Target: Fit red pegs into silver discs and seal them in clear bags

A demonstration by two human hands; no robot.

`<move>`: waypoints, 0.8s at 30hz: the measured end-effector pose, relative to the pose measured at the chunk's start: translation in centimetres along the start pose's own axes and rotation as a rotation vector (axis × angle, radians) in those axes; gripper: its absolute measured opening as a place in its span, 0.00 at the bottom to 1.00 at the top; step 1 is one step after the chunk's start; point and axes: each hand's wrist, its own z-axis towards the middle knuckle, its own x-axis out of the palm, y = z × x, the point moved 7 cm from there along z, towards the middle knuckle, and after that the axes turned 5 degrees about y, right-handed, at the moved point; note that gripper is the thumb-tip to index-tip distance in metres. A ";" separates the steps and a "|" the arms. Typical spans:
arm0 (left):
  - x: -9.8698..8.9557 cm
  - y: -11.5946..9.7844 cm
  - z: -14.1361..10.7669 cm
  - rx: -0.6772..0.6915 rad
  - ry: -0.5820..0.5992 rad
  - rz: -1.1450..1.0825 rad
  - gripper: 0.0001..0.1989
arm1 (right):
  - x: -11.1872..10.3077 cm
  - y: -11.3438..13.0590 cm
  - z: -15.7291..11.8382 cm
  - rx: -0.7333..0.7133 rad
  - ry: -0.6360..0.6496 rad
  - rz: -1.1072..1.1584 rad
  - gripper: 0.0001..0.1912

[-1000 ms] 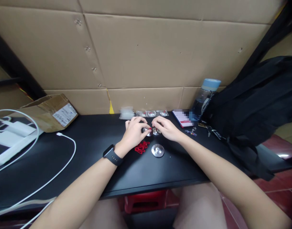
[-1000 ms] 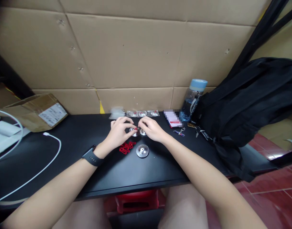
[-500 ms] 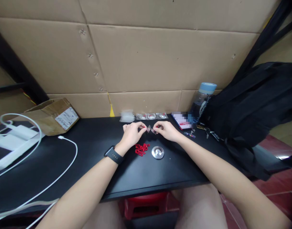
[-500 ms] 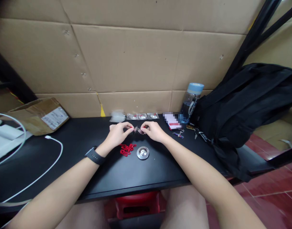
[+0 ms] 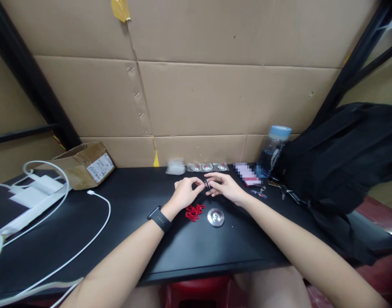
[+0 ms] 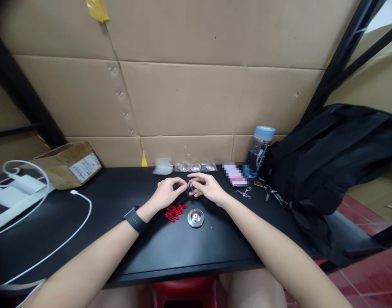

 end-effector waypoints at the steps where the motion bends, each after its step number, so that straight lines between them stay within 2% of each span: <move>1: 0.1 0.0 0.0 0.006 0.008 0.010 0.10 | 0.0 -0.1 0.0 0.027 0.003 -0.005 0.16; 4: 0.2 0.0 0.0 0.036 0.030 0.028 0.11 | 0.0 -0.2 -0.1 0.074 0.016 0.001 0.17; 11: 0.0 -0.2 0.1 0.170 0.059 0.051 0.13 | -0.3 0.7 -0.1 -0.041 0.039 -0.099 0.29; 13: -0.4 0.8 0.4 0.141 0.066 0.128 0.15 | -0.7 0.8 -0.1 -0.024 0.020 -0.125 0.29; 18: -1.4 5.9 1.1 -0.079 0.078 0.460 0.21 | -2.1 1.0 0.1 -0.026 -0.053 -0.246 0.27; 21: -1.7 7.9 1.4 -0.133 0.099 0.500 0.25 | -2.7 1.1 0.2 -0.049 -0.089 -0.292 0.28; 24: -2.1 8.4 1.7 -0.127 0.068 0.484 0.26 | -3.0 1.2 0.2 -0.065 -0.087 -0.302 0.28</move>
